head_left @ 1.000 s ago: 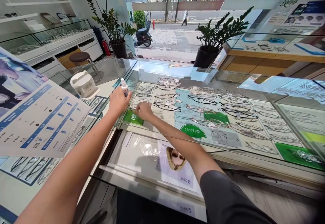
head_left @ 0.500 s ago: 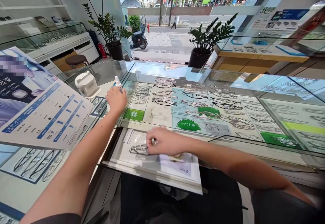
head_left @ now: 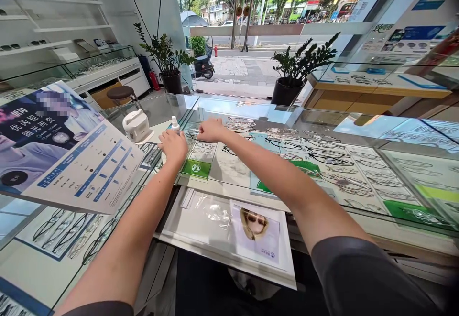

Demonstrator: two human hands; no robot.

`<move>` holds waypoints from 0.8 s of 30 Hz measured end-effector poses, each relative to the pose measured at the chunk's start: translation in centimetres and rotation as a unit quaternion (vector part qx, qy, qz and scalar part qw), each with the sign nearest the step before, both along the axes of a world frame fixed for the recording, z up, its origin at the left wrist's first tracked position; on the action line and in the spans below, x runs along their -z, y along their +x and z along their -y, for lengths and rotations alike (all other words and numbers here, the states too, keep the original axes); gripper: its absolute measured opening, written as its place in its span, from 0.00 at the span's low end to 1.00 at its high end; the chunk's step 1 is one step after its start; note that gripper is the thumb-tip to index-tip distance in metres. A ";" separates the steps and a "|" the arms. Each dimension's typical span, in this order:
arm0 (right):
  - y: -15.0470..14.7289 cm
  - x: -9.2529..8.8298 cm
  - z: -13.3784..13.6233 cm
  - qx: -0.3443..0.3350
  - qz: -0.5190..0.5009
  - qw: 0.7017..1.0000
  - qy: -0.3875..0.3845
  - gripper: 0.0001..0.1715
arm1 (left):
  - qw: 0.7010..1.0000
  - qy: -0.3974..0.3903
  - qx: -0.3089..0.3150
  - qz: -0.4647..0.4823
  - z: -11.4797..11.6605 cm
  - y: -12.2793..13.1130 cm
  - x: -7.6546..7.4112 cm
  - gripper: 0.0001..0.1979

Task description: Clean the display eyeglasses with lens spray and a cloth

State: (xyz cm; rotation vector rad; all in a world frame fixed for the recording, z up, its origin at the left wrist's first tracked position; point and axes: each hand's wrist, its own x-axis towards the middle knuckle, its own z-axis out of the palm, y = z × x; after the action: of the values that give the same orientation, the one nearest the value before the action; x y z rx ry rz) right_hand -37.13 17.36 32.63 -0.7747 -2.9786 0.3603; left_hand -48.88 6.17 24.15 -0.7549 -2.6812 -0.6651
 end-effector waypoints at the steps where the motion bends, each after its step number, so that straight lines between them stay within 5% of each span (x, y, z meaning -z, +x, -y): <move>1: -0.6 0.8 -0.1 -0.001 0.001 1.000 0.000 0.07 | 1.000 -0.002 0.000 -0.001 0.0 0.0 0.0 0.25; 8: -1.5 3.5 -0.4 0.006 0.010 1.000 0.005 0.10 | 1.000 0.006 0.003 0.011 -0.3 -0.2 0.0 0.25; 16: 0.3 2.4 0.5 0.023 -0.015 1.000 0.006 0.08 | 0.999 0.003 0.004 0.037 -0.4 -1.0 0.0 0.27; 20: 3.1 0.0 3.6 0.039 -0.103 0.994 0.025 0.09 | 0.998 -0.018 0.030 0.048 0.0 -1.6 -0.4 0.27; 24: 7.8 -0.5 9.8 -0.090 -0.111 0.988 -0.061 0.10 | 0.991 -0.074 0.082 0.080 1.1 -3.1 -1.2 0.27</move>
State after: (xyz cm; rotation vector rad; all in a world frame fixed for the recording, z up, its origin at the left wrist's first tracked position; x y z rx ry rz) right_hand -29.32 7.55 33.16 -0.4390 -2.8422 0.5989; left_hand -52.00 5.05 25.37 -1.0087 -2.8619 -0.5922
